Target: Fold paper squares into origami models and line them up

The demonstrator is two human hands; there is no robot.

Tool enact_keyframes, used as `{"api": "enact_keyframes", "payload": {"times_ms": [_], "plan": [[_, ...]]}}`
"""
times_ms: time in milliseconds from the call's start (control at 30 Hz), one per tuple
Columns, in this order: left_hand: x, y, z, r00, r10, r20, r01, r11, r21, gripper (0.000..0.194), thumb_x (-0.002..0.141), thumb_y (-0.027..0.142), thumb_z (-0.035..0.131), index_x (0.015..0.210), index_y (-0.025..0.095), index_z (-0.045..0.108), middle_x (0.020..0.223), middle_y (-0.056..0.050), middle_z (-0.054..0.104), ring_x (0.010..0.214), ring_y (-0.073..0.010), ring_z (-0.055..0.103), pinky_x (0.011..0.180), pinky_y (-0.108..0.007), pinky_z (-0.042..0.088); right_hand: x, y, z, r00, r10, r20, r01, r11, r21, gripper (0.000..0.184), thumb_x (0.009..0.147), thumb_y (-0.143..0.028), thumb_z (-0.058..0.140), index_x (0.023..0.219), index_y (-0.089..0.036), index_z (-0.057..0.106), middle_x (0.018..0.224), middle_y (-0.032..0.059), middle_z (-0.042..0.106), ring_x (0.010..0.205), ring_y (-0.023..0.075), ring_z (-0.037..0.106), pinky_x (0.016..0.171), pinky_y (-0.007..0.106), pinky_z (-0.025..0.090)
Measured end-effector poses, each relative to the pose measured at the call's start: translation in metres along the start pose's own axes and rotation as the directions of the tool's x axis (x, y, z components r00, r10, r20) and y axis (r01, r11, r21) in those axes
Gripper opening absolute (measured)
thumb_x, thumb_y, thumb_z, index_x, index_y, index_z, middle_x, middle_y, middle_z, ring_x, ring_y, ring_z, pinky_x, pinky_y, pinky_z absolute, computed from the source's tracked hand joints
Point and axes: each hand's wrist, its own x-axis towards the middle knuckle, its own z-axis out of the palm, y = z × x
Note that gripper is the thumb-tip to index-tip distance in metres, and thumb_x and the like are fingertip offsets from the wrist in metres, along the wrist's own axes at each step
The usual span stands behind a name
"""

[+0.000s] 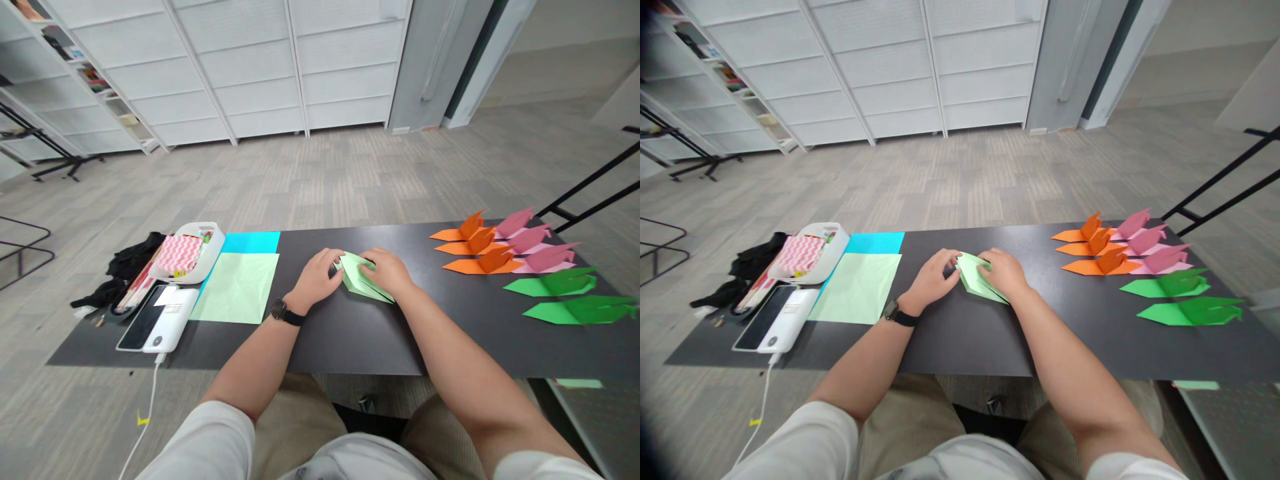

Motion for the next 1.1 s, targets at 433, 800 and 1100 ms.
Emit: {"api": "enact_keyframes", "payload": {"times_ms": [433, 800, 1100], "plan": [[0.002, -0.012, 0.002, 0.969, -0.237, 0.065, 0.215, 0.946, 0.242, 0.010, 0.099, 0.033, 0.070, 0.100, 0.023, 0.071, 0.101, -0.005, 0.067, 0.097, -0.0216, 0.065, 0.090, -0.036, 0.052, -0.002, 0.002, -0.015, 0.986, -0.077, -0.151, 0.102, 0.981, 0.165, 0.034, 0.101, -0.041, 0.063, 0.128, -0.024, 0.074, 0.112, 0.0089, 0.074, 0.106, 0.0255, 0.070, 0.099, 0.040, 0.054], [0.003, -0.014, -0.002, 0.932, -0.358, 0.061, 0.325, 0.897, 0.301, 0.017, 0.099, 0.039, 0.071, 0.096, 0.024, 0.079, 0.108, -0.007, 0.063, 0.107, -0.0244, 0.062, 0.098, -0.040, 0.046, -0.001, 0.009, -0.005, 0.995, -0.016, -0.095, 0.012, 0.999, -0.048, 0.054, 0.092, -0.035, 0.073, 0.145, -0.028, 0.066, 0.132, 0.0125, 0.068, 0.125, 0.0347, 0.061, 0.110, 0.052, 0.045], [0.002, -0.011, -0.003, 0.954, -0.300, 0.026, 0.275, 0.904, 0.328, 0.013, 0.098, 0.032, 0.071, 0.107, 0.025, 0.077, 0.113, -0.008, 0.065, 0.111, -0.0272, 0.061, 0.098, -0.044, 0.046, 0.002, 0.014, 0.009, 0.983, 0.073, -0.166, -0.094, 0.988, -0.122, 0.074, 0.088, -0.038, 0.075, 0.157, -0.025, 0.054, 0.137, 0.0159, 0.062, 0.127, 0.0374, 0.058, 0.114, 0.054, 0.041]]}}
